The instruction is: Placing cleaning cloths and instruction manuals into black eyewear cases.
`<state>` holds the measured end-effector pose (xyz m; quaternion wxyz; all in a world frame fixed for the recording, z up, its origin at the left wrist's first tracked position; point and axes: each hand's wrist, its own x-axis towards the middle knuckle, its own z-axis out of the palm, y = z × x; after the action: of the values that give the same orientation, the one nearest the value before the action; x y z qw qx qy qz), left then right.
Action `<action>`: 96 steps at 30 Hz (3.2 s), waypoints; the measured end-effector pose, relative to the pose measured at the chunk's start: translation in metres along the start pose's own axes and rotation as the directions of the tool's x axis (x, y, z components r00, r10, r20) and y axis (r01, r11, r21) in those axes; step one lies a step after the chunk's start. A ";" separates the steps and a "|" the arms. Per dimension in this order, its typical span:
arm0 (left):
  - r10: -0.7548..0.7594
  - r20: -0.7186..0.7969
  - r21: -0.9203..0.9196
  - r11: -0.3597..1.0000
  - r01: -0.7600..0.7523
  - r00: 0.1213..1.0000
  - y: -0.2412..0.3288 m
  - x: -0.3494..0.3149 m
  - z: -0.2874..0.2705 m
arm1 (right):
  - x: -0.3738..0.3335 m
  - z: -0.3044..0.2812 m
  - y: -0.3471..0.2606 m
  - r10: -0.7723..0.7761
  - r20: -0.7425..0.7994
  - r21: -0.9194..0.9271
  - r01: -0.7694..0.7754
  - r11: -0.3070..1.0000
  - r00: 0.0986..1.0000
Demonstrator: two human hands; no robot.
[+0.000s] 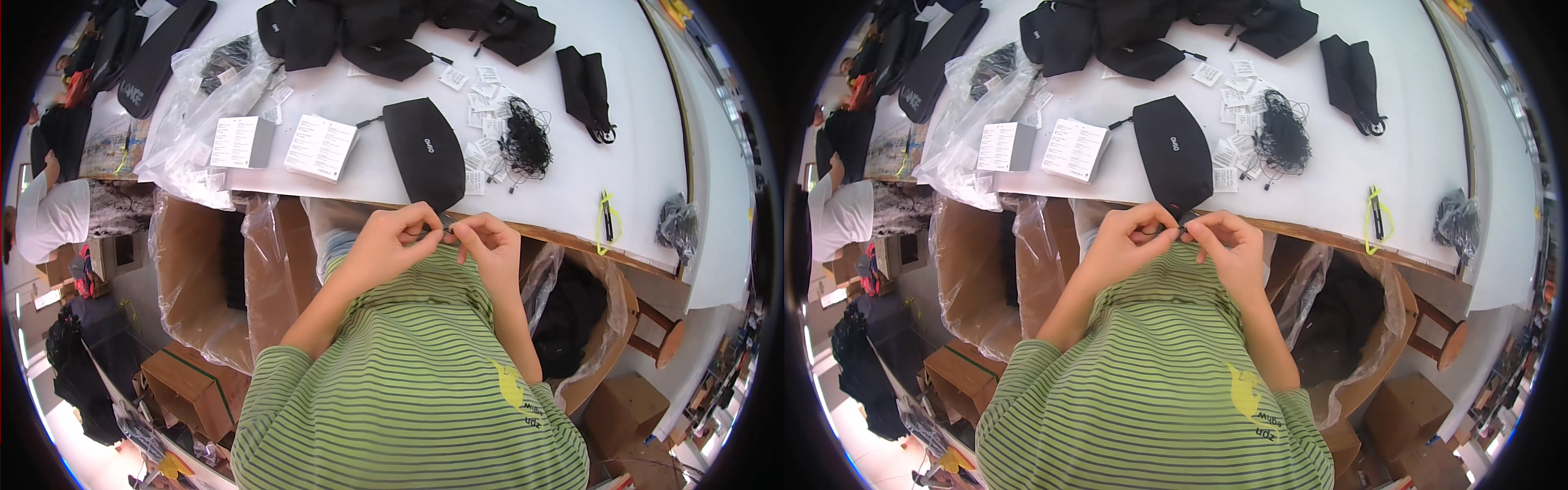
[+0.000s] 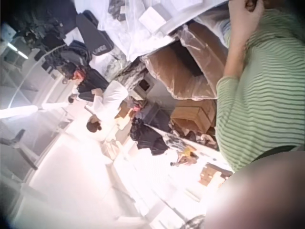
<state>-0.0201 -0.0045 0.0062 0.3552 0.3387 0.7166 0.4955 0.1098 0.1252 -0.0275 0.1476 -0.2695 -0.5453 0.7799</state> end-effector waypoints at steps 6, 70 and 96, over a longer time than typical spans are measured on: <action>0.001 -0.001 -0.047 0.999 -0.001 1.000 -0.002 0.000 0.001 | 0.001 0.000 0.003 -0.014 0.004 0.086 0.013 0.996 1.000; 0.797 -0.070 0.724 0.454 -0.519 0.600 0.001 0.015 -0.023 | 0.007 0.024 -0.092 -0.408 0.247 -0.759 0.437 0.483 0.879; 0.686 0.084 0.664 0.502 -0.554 0.723 0.001 0.016 -0.023 | 0.016 0.016 -0.080 -0.276 0.214 -0.685 0.345 0.642 0.937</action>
<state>-0.0475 -0.0019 0.0108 -0.0579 0.6251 0.7005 0.3393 0.0827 0.1504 0.0465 0.1388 -0.1726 -0.8481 0.4813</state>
